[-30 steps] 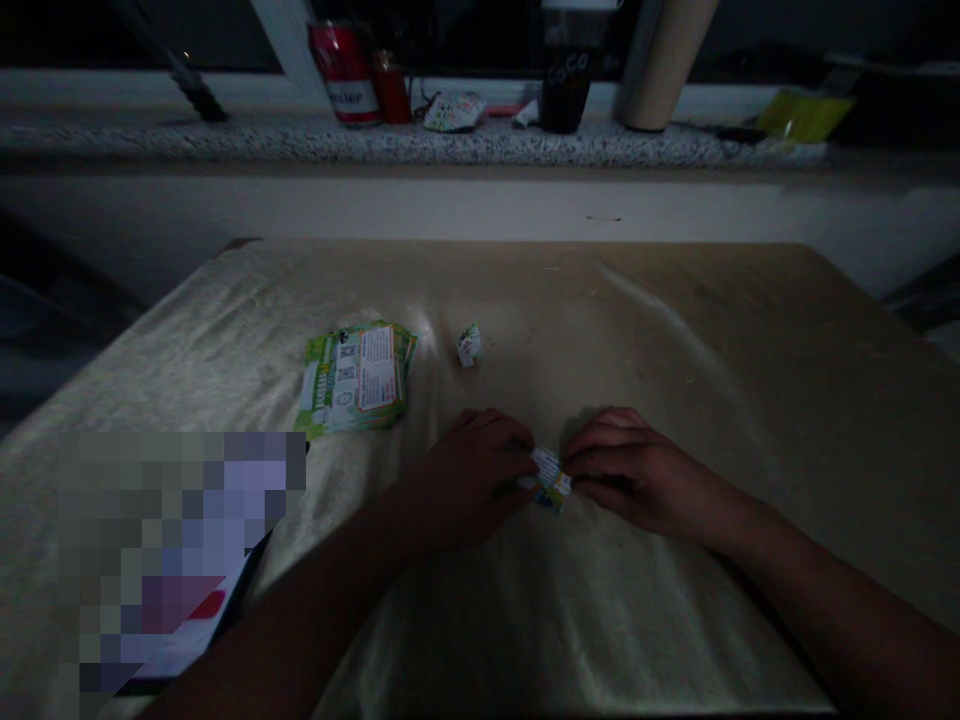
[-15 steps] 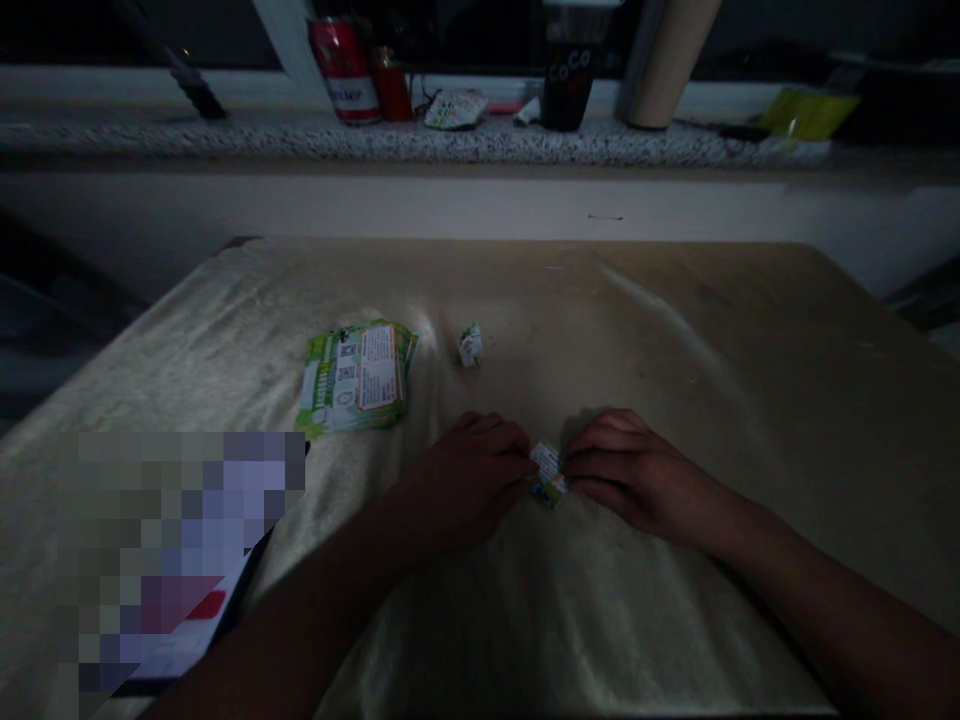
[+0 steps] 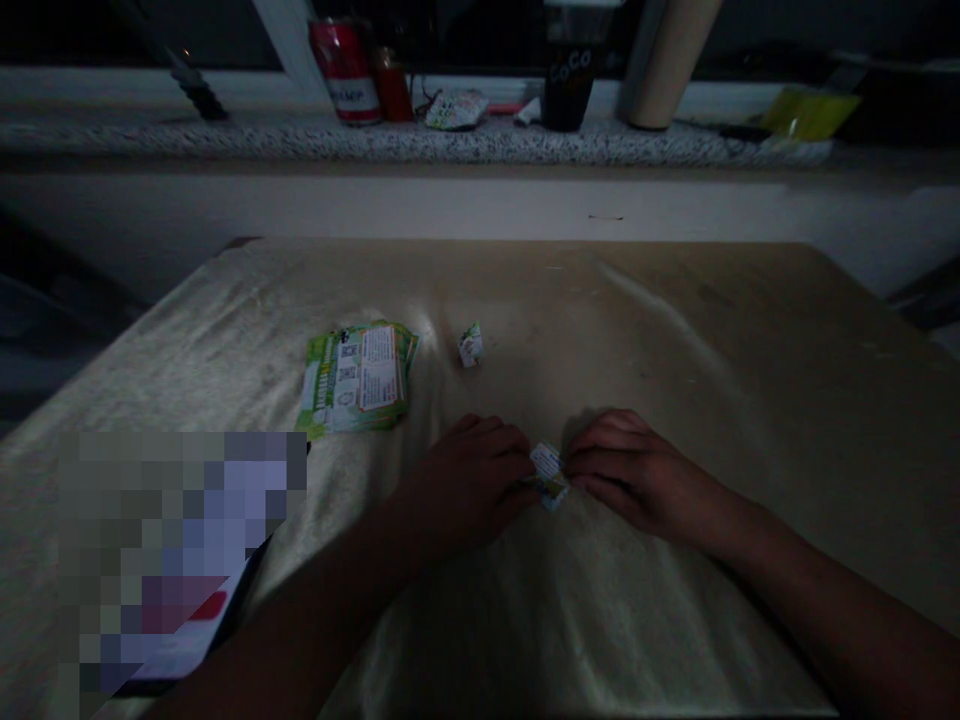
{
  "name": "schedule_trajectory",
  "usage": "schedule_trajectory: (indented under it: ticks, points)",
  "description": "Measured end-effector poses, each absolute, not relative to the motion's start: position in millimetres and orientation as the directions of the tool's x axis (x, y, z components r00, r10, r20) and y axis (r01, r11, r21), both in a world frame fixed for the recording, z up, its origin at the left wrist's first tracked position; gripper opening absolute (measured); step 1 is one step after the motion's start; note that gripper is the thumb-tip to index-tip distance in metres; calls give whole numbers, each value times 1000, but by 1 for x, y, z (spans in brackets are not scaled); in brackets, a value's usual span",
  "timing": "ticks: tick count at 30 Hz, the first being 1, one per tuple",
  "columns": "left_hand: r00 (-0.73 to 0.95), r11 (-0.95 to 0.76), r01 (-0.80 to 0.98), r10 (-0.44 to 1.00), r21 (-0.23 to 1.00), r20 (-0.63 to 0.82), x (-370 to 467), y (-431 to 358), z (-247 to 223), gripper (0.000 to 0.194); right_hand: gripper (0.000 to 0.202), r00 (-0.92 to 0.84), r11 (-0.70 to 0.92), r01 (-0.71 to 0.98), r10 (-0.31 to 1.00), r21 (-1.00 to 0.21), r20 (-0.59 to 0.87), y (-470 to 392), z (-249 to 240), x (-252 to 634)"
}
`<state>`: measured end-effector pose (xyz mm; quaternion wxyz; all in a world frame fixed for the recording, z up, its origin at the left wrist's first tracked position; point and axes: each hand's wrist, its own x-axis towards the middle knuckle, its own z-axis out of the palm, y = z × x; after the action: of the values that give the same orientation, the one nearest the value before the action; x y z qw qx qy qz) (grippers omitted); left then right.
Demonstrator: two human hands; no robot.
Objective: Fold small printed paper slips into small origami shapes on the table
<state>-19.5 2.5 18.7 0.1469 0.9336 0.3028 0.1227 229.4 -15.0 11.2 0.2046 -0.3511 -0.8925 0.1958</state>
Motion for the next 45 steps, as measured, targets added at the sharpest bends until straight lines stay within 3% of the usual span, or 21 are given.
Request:
schedule_trajectory:
  ticks: [7,17,23,32,45]
  points:
    - [787,-797,558,596,229,159,-16,-3,21,19,13,-654,673,553,716,-491,245,-15,10,230]
    - [667,-670,649,729,361,155,-17,-4,19,14,13,-623,668,584,733,-462,272,-15,7,226]
    - [554,-545,718,824,433,120,-15,-6,11,13,8,-518,558,631,820,-539,244,-19,5,220]
    - [460,-460,801,883,383,98,-6,-13,8,24,16,-364,417,747,908,-518,207,-22,2,208]
    - [373,-407,857,913,316,165,6,-16,12,24,19,-196,275,815,959,-510,204,-21,-2,200]
